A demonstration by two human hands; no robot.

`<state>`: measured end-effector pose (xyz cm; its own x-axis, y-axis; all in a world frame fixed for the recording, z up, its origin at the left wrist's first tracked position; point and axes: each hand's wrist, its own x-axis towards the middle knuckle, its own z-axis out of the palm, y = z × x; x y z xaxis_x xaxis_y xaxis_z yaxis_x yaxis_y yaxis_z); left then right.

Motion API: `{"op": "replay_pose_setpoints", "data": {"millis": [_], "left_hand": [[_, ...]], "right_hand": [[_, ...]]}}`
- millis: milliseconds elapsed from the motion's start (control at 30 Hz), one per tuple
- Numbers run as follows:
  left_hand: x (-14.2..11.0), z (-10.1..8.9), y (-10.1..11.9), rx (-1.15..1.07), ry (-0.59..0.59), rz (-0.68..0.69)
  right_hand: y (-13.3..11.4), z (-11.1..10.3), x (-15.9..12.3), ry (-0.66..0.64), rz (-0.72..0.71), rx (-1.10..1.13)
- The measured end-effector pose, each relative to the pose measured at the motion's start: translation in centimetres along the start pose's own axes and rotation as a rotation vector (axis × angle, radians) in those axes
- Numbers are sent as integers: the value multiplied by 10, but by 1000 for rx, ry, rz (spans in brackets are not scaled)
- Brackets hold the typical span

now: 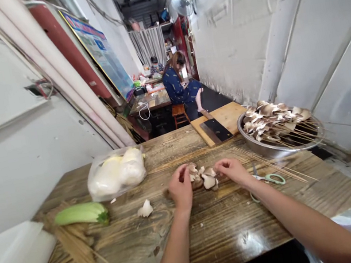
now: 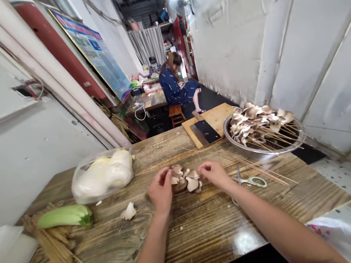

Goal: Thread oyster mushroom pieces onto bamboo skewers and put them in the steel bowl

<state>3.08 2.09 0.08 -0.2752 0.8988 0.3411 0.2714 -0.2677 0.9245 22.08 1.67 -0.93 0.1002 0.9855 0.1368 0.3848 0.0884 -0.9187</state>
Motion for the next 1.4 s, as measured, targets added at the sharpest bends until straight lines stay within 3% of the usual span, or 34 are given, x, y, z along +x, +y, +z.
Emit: {"op": "replay_pose_setpoints", "data": {"millis": [100, 167, 233, 300, 333, 400, 467, 600, 700, 800, 933, 1033, 1133, 1267, 1400], "left_hand": [[13, -23, -5, 181, 68, 54], [15, -28, -4, 221, 51, 72], [10, -24, -2, 258, -5, 143], [0, -15, 2, 286, -104, 265], [-5, -10, 4, 279, -158, 316], [-13, -1, 7, 239, -246, 378], [-17, 3, 10, 173, -322, 369], [-18, 4, 14, 0, -338, 246], [-17, 5, 14, -56, -363, 155], [-18, 7, 12, -108, -429, 27], [-16, 7, 9, -189, -490, -109], [-16, 9, 11, -329, -444, -260], [-20, 13, 14, -418, -367, -371], [-25, 19, 12, -364, -238, -298], [-27, 19, 5, -305, -70, -242]], "right_hand": [[10, -13, 10, 102, -10, -116], [10, -17, 11, 129, -105, -221], [4, -16, 6, -5, -323, -316], [-5, -12, -3, -249, -532, -374], [-8, -9, -7, -328, -587, -397], [-11, -2, -15, -356, -614, -446], [-10, 3, -18, -335, -610, -454], [-5, 4, -14, -210, -549, -315], [-8, -1, -10, -130, -366, -114], [-14, -5, -9, -165, -166, 50], [-19, -4, -10, -169, -36, 247], [-21, 0, -13, -234, -2, 400], [-23, 5, -17, -290, -5, 390], [-24, 9, -23, -310, 7, 320], [-25, 13, -29, -363, -27, 389]]}}
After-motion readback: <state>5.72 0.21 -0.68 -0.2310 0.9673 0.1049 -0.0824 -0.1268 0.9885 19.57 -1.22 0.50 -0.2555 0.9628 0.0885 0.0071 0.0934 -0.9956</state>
